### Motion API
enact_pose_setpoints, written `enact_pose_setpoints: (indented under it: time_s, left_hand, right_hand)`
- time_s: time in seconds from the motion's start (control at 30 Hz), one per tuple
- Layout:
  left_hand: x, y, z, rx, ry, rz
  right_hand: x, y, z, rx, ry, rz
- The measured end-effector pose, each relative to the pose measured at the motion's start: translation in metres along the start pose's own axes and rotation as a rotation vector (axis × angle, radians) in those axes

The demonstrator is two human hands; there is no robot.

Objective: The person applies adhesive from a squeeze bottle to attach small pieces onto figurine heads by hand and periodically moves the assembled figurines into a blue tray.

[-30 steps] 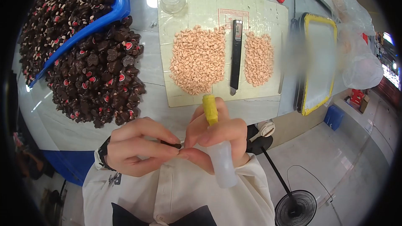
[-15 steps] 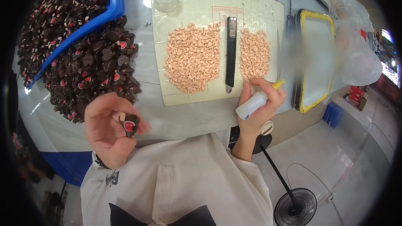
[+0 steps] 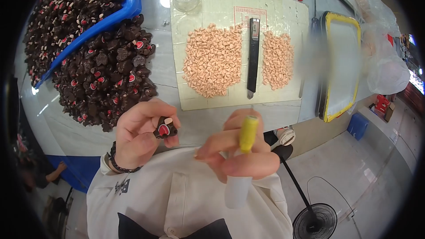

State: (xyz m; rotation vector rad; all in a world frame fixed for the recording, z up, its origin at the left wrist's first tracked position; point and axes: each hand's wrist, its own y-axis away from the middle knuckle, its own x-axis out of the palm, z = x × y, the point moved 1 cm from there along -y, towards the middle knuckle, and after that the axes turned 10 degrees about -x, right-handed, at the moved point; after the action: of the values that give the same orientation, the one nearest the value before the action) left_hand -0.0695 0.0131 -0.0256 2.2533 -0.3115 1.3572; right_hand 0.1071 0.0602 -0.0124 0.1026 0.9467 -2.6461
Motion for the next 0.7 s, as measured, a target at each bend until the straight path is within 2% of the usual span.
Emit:
enact_pose_setpoints:
  time_s: [0.07, 0.1, 0.17, 0.3, 0.7]
  left_hand:
    - [0.007, 0.0, -0.002, -0.01, 0.06, -0.055]
    - [0.008, 0.001, -0.003, -0.018, 0.123, -0.108]
    - [0.002, 0.002, 0.0, -0.002, 0.093, -0.073]
    - [-0.004, 0.003, 0.0, -0.004, -0.009, 0.001]
    - [-0.004, 0.002, -0.002, -0.017, -0.044, -0.002]
  right_hand:
    - [0.008, -0.008, -0.001, 0.109, -0.182, 0.003]
    - [0.008, -0.012, 0.0, 0.109, -0.187, 0.006]
    - [0.01, -0.016, 0.002, 0.193, -0.182, 0.027]
    - [0.016, -0.019, 0.001, 0.225, -0.18, -0.016]
    - [0.016, -0.016, 0.0, 0.246, -0.184, 0.016]
